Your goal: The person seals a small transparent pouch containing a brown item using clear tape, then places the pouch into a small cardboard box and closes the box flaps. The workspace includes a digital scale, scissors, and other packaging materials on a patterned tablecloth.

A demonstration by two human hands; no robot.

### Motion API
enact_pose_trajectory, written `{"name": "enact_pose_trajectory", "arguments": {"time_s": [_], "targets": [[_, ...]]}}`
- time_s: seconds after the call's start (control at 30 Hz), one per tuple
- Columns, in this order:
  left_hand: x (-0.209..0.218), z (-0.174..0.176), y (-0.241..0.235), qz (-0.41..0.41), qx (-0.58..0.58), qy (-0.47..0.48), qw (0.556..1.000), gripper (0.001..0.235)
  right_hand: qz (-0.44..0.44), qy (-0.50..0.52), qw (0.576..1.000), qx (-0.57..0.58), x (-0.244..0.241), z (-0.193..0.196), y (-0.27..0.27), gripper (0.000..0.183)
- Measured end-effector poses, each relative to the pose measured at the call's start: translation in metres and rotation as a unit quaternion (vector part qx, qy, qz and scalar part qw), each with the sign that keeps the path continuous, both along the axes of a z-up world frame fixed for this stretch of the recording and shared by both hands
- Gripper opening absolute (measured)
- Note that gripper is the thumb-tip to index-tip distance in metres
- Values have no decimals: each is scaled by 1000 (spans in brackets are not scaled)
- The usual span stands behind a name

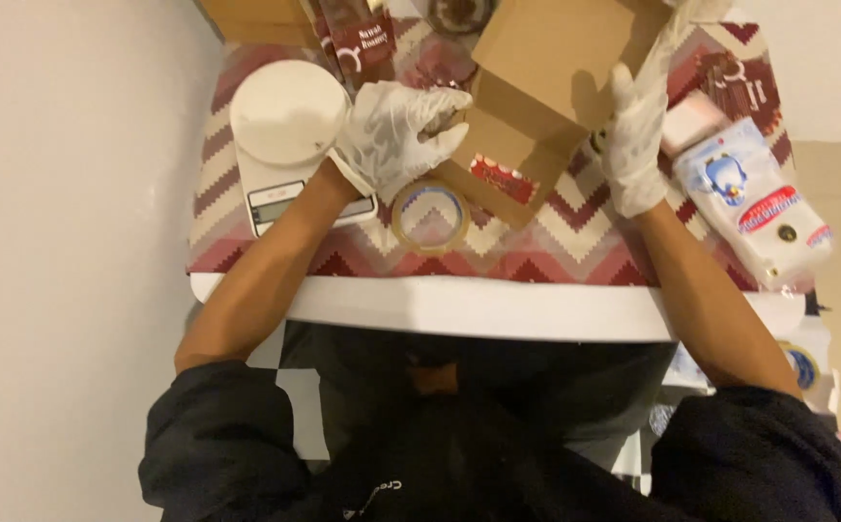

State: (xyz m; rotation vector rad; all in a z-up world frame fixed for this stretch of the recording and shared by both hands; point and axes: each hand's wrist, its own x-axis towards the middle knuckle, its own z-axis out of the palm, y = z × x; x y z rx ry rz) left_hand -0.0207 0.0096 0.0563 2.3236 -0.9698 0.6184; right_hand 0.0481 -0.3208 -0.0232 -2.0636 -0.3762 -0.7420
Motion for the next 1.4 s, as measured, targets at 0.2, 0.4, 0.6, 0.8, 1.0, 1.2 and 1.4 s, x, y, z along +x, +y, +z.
{"name": "enact_pose_trajectory", "arguments": {"time_s": [0.2,0.4,0.6,0.8,1.0,1.2,1.4], "targets": [[27,-3,23,193,-96,-64,974,16,60,16,998,24,-10,6,10,92],[45,-3,47,382,-151,-31,911,34,62,28,992,108,-18,14,17,93],[54,-22,52,388,-145,89,906,52,133,18,971,197,-10,5,18,86],[73,-42,61,389,-137,120,903,62,159,21,968,195,-16,12,20,74],[75,-55,66,337,-170,49,925,55,110,26,988,101,-21,26,16,71],[82,-68,68,219,-370,173,886,54,69,14,993,91,7,-5,-1,86],[66,-34,52,238,-324,74,913,39,93,13,991,98,4,-11,-2,64]]}}
